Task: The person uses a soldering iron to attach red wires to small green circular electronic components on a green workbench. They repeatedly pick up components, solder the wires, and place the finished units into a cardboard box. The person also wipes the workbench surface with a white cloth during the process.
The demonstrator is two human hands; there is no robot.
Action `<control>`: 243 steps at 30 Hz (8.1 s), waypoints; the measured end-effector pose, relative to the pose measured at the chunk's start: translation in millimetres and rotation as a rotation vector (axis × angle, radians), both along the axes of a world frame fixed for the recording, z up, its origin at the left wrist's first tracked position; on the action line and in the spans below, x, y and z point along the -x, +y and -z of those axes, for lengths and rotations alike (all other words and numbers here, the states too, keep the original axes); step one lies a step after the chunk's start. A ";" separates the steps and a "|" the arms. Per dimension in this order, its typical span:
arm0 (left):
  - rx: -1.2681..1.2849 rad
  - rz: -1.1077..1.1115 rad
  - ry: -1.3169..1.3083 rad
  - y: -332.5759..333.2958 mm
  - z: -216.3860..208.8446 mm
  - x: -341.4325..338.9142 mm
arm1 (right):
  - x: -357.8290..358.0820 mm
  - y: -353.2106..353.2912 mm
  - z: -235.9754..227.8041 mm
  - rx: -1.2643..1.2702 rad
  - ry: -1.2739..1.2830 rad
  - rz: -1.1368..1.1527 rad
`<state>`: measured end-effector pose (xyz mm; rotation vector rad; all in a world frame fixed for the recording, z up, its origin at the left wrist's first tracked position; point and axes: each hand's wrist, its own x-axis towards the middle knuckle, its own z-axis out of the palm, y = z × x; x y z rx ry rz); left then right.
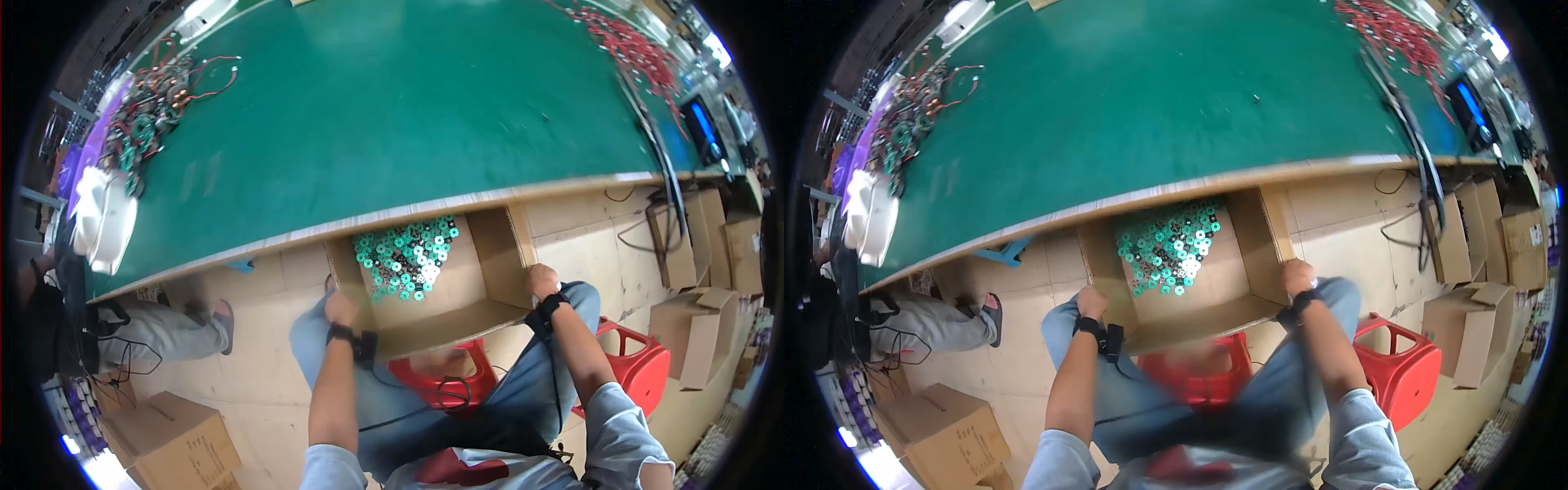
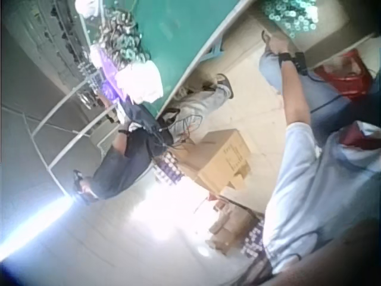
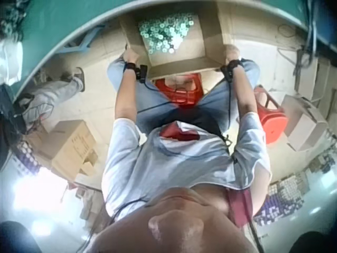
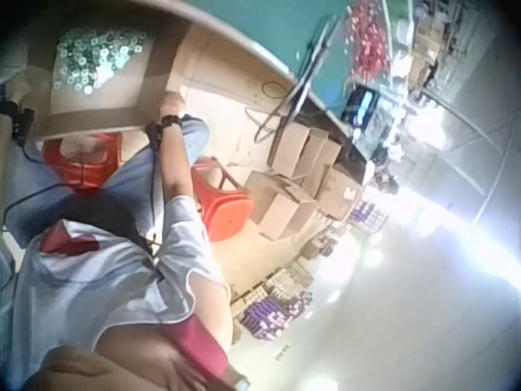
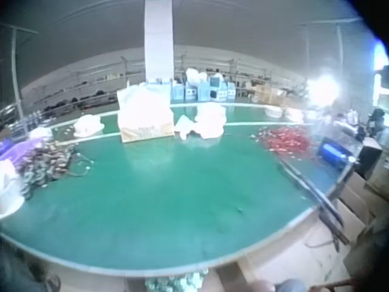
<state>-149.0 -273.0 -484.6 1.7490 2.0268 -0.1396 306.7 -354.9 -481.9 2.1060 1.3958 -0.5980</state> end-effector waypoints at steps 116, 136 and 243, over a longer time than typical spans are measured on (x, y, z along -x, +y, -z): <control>-0.286 0.336 0.082 31.8 -9.5 10.1 | 135.9 84.6 -85.6 -0.030 0.457 -0.637; 0.302 0.394 0.037 34.2 19.3 22.1 | 4.3 92.6 15.5 -0.151 -0.166 0.076; 0.088 0.246 -1.181 55.3 -410.3 -90.8 | 44.9 83.6 -414.0 -1.047 1.548 0.312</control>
